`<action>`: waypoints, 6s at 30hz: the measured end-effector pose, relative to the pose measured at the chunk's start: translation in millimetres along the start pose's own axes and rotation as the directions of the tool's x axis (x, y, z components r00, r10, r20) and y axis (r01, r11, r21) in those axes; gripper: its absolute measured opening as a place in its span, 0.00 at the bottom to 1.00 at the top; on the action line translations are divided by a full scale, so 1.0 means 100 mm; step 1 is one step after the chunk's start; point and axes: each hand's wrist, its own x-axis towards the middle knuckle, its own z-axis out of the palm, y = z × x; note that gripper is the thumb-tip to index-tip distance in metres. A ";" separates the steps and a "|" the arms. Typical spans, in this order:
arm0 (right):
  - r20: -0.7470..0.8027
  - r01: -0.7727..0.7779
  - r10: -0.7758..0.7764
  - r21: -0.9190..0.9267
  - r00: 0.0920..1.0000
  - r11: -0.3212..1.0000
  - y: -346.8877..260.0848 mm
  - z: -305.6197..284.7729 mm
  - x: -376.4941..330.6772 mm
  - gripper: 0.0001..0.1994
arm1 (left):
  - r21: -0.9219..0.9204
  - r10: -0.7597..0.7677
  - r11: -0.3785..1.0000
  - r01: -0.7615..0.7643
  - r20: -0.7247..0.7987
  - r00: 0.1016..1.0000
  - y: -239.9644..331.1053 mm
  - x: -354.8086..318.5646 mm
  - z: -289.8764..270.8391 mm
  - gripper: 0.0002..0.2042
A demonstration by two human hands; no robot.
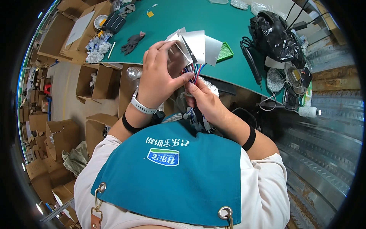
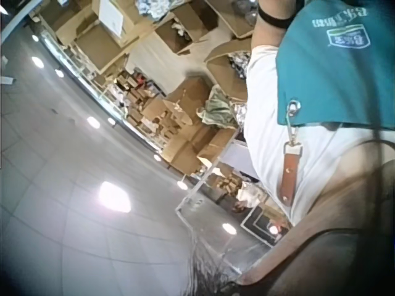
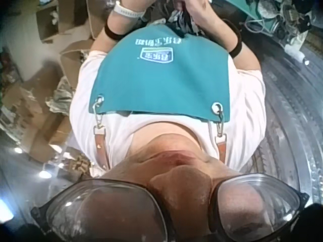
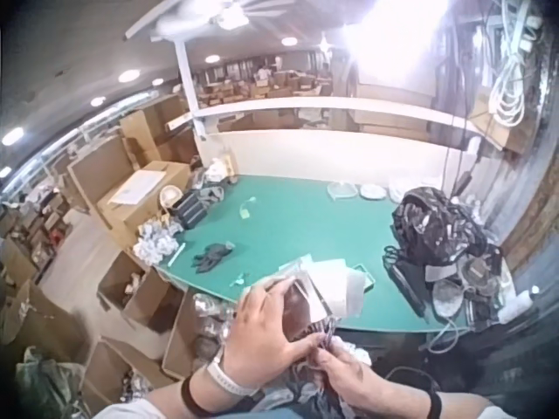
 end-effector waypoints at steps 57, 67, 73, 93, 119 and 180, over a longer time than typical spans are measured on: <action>0.274 -0.126 0.020 0.375 0.961 0.918 -0.08 -0.20 0.04 0.15 | -0.903 -0.356 -0.179 0.390 0.429 0.830 -0.08 -0.16 0.09 0.11; 0.252 -0.090 0.040 0.194 0.967 0.977 -0.10 -0.14 0.04 0.18 | -0.893 -0.342 -0.158 0.420 0.449 0.825 -0.10 -0.17 0.11 0.14; 0.189 -0.129 0.079 0.271 0.979 0.954 -0.11 -0.13 0.02 0.18 | -0.882 -0.368 -0.134 0.452 0.468 0.804 -0.11 -0.16 0.12 0.13; 0.221 -0.117 0.052 0.292 0.974 0.949 -0.07 -0.18 0.04 0.18 | -0.897 -0.421 -0.078 0.435 0.425 0.801 -0.08 -0.16 0.12 0.13; 0.105 0.072 -0.094 0.203 0.990 0.977 -0.08 -0.21 0.03 0.14 | -0.897 -0.463 -0.085 0.434 0.421 0.780 -0.08 -0.17 0.09 0.11; 0.869 -0.343 -0.120 0.311 0.480 0.886 0.12 -0.20 -0.27 0.15 | -0.702 -0.233 0.602 0.381 0.301 0.924 0.38 -0.14 -0.30 0.06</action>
